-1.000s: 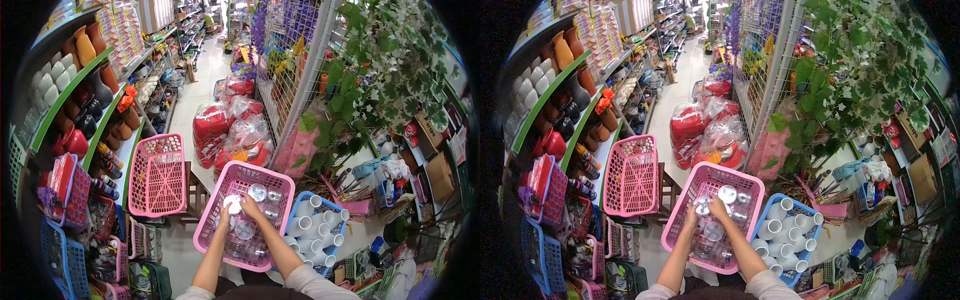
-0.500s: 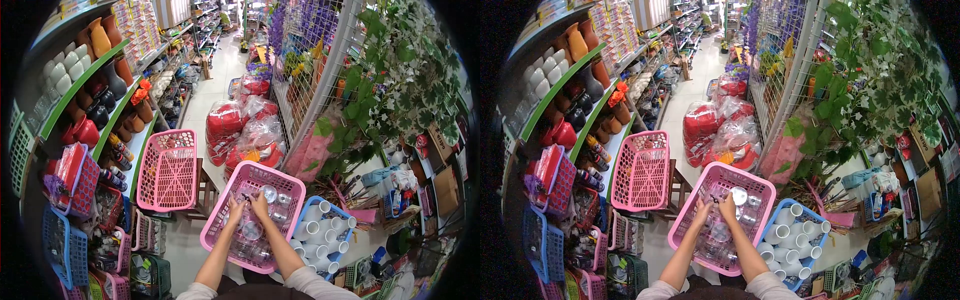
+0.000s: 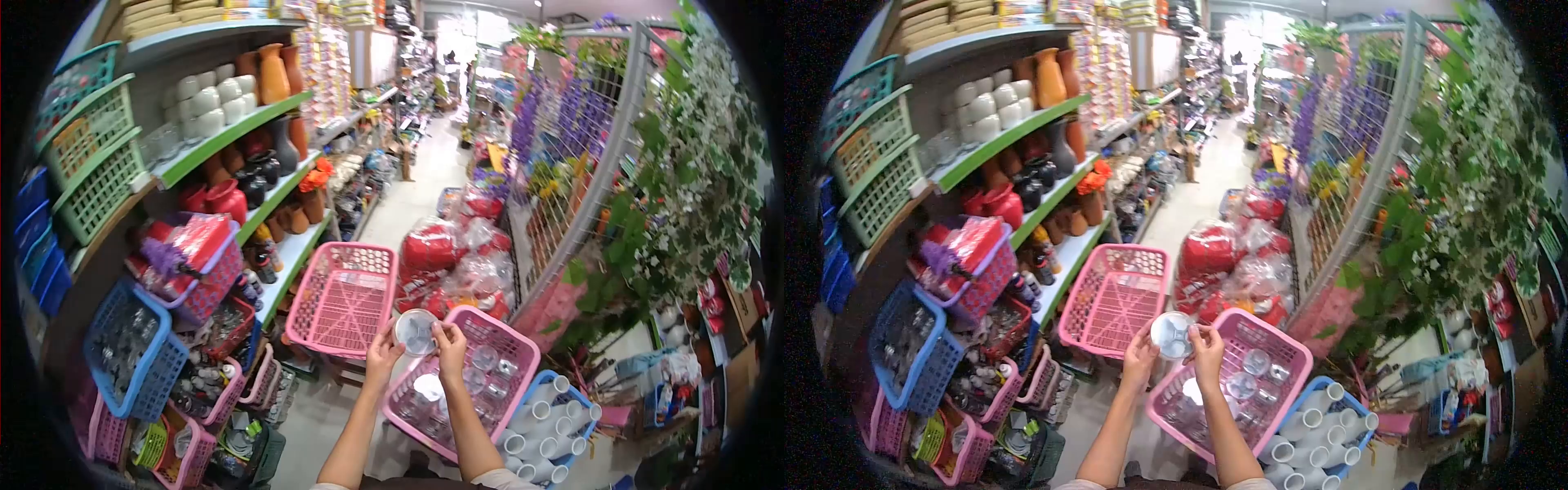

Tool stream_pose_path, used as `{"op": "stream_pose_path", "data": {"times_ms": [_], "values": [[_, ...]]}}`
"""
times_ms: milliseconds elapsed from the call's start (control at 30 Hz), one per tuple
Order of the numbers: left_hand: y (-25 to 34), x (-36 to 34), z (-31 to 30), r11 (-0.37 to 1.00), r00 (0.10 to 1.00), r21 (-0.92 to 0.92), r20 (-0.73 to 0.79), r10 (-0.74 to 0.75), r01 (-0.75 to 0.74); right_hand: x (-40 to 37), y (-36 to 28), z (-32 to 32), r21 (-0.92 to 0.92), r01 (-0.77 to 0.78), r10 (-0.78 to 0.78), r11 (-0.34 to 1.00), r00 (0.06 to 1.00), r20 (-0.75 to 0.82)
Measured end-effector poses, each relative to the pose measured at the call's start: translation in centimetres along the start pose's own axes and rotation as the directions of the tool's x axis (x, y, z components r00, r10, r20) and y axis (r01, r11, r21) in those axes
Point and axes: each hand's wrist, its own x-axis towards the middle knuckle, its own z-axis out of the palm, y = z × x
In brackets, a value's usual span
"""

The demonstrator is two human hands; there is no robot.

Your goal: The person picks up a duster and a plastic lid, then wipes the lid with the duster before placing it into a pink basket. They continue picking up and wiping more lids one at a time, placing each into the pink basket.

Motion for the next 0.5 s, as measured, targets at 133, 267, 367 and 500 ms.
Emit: {"op": "stream_pose_path", "data": {"times_ms": [133, 267, 367, 500], "values": [[6.5, -2.6, -3.5, 0.987, 0.986, -0.058, -0.071, 0.149, -0.153, -2.3, 1.9, 7.8, -0.031, 0.047, -0.038, 0.998, 0.967, 0.252], [11.9, -5.0, -9.2, 0.954, 0.956, -0.111, -0.134, 0.262, -0.277, -8.3, -1.4, 16.4, -0.048, -0.021, 0.041, 0.999, 0.888, 0.457], [17.6, -7.6, -11.9, 0.929, 0.919, -0.139, -0.256, 0.3, -0.343, -11.3, -1.5, 21.6, -0.117, 0.063, 0.02, 0.991, 0.802, 0.597], [22.4, -11.3, -17.0, 0.885, 0.838, -0.118, -0.397, 0.374, -0.451, -15.4, -3.4, 28.3, -0.183, 0.53, -0.261, 0.828, 0.654, 0.711]]}}
